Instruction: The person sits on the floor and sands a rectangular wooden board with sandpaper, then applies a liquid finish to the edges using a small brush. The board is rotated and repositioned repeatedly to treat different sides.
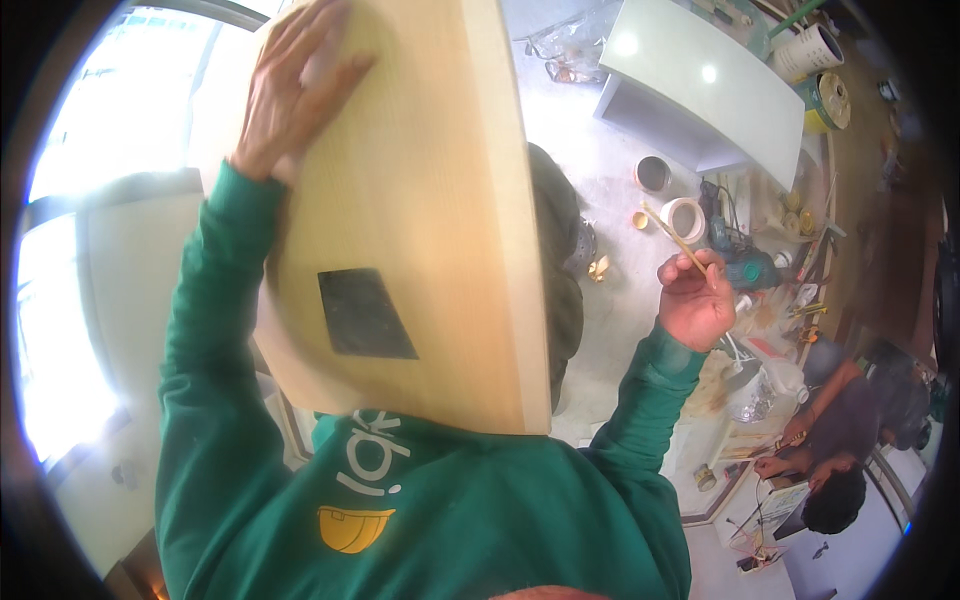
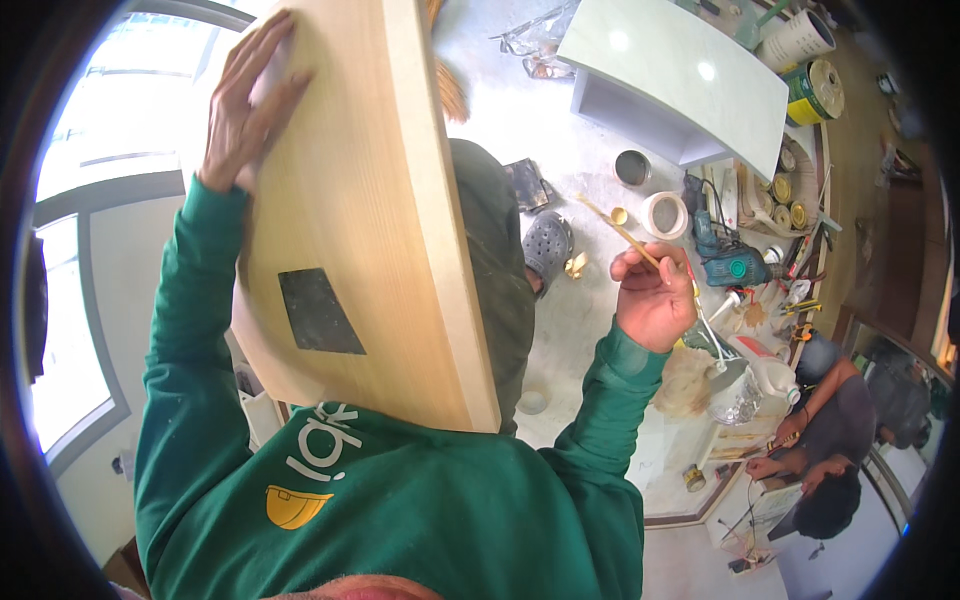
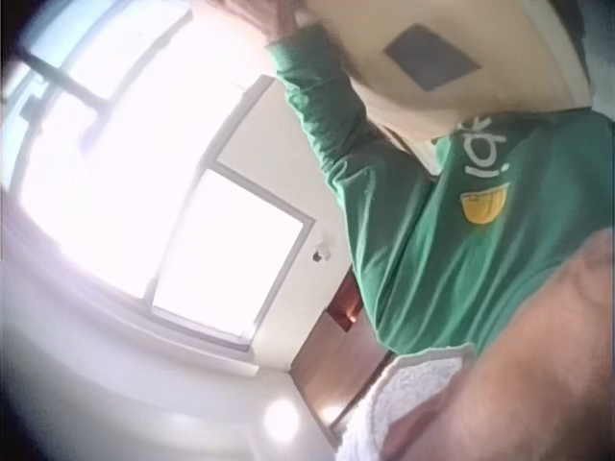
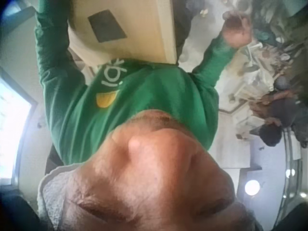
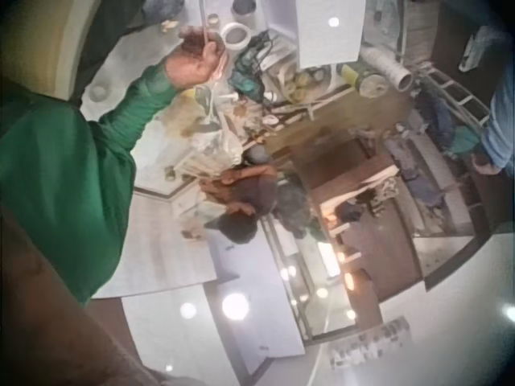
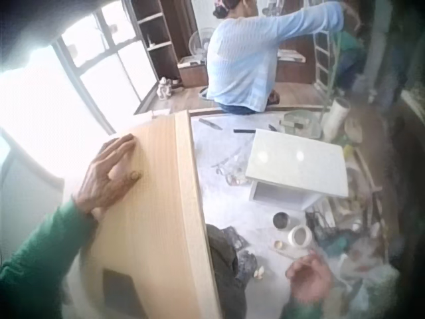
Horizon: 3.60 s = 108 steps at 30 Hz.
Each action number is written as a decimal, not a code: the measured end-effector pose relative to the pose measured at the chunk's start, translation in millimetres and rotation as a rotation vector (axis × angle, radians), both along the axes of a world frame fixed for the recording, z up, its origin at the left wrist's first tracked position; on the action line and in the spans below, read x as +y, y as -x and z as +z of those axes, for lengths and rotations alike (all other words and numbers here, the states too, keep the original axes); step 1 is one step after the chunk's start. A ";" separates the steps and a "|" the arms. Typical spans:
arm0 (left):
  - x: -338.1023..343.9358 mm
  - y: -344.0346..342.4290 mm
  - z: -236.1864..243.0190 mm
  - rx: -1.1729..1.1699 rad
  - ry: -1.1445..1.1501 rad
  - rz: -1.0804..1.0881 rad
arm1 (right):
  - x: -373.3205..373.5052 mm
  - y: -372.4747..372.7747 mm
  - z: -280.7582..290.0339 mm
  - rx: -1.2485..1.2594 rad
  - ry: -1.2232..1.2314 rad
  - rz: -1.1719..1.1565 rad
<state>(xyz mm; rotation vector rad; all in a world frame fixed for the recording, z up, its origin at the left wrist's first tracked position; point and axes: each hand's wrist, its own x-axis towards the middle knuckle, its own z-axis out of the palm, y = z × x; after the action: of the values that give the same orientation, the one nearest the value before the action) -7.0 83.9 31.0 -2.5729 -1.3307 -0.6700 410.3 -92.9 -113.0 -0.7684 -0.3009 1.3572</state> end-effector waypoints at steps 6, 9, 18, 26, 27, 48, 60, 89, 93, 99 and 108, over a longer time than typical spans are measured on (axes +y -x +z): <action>61.8 -13.1 15.6 -0.317 0.256 0.331 | 40.2 13.1 74.9 -0.359 -0.366 0.223; 60.3 -18.2 16.9 -0.347 0.349 0.361 | 52.1 15.8 93.9 -0.437 -0.379 0.306; 59.7 -30.7 12.5 -0.458 0.377 0.377 | 67.4 19.0 106.0 -0.556 -0.375 0.414; 47.4 -36.9 25.5 -0.406 0.363 0.361 | 73.6 25.2 112.3 -0.604 -0.342 0.429; 48.6 -35.4 24.9 -0.407 0.374 0.358 | 75.2 26.5 113.7 -0.613 -0.327 0.422; 56.9 -26.3 20.5 -0.425 0.361 0.384 | 100.0 26.7 123.4 -0.668 -0.339 0.449; 55.6 -22.1 20.3 -0.438 0.369 0.396 | 91.3 29.6 120.7 -0.742 -0.327 0.504; 57.4 -24.7 23.2 -0.405 0.375 0.458 | 127.6 41.0 131.2 -0.743 -0.299 0.420; 59.7 -22.9 21.1 -0.406 0.376 0.439 | 117.6 45.0 138.5 -0.795 -0.309 0.432; 60.5 -21.0 20.3 -0.383 0.334 0.413 | 105.7 31.1 129.6 -0.771 -0.324 0.493; 59.9 -23.1 20.8 -0.398 0.362 0.418 | 110.2 39.2 136.8 -0.864 -0.273 0.471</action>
<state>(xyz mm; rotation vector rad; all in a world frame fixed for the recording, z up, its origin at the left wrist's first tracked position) 16.1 143.8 51.8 -2.3508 -2.2174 -0.9628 371.1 17.3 23.7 -1.0599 -1.3890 1.3010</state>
